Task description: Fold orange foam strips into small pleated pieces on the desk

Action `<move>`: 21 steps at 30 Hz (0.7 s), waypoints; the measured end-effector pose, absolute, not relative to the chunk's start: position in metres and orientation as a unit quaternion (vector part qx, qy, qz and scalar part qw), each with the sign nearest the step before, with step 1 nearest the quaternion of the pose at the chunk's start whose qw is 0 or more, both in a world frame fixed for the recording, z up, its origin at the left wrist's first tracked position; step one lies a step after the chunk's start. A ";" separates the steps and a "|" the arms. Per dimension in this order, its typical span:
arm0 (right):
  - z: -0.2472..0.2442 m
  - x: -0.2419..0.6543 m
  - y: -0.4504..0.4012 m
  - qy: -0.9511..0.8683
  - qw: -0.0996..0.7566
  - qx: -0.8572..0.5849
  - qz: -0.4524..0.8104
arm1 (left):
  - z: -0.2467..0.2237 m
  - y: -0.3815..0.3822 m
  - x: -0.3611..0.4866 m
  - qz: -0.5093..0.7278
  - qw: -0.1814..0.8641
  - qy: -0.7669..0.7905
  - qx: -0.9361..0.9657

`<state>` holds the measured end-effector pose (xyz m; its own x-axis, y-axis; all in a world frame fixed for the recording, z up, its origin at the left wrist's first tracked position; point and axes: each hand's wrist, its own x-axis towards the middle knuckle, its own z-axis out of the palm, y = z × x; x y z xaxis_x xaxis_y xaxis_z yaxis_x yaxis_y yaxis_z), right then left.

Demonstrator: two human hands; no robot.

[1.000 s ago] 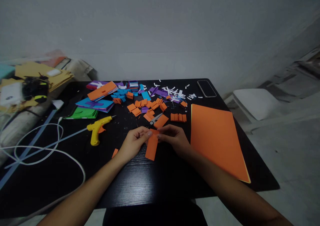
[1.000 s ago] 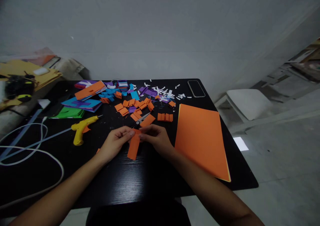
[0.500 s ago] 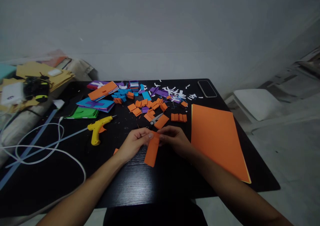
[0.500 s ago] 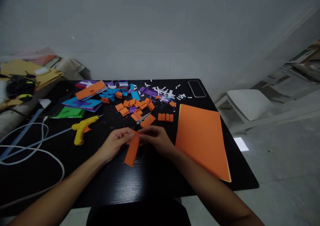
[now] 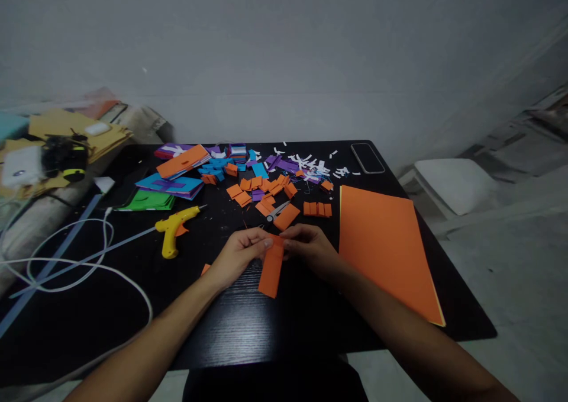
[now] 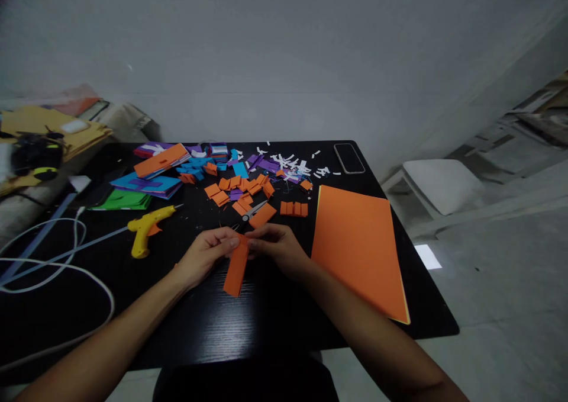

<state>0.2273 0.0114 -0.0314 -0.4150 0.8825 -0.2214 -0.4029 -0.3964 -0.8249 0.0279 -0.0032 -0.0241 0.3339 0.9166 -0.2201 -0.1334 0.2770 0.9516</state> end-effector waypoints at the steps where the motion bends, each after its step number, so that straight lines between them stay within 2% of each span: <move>1: -0.032 0.227 0.012 -0.352 0.421 -0.336 0.765 | -0.025 -0.003 0.028 0.388 0.675 0.428 0.459; 21: -0.037 0.229 0.012 -0.357 0.420 -0.324 0.769 | -0.027 -0.003 0.029 0.400 0.701 0.420 0.416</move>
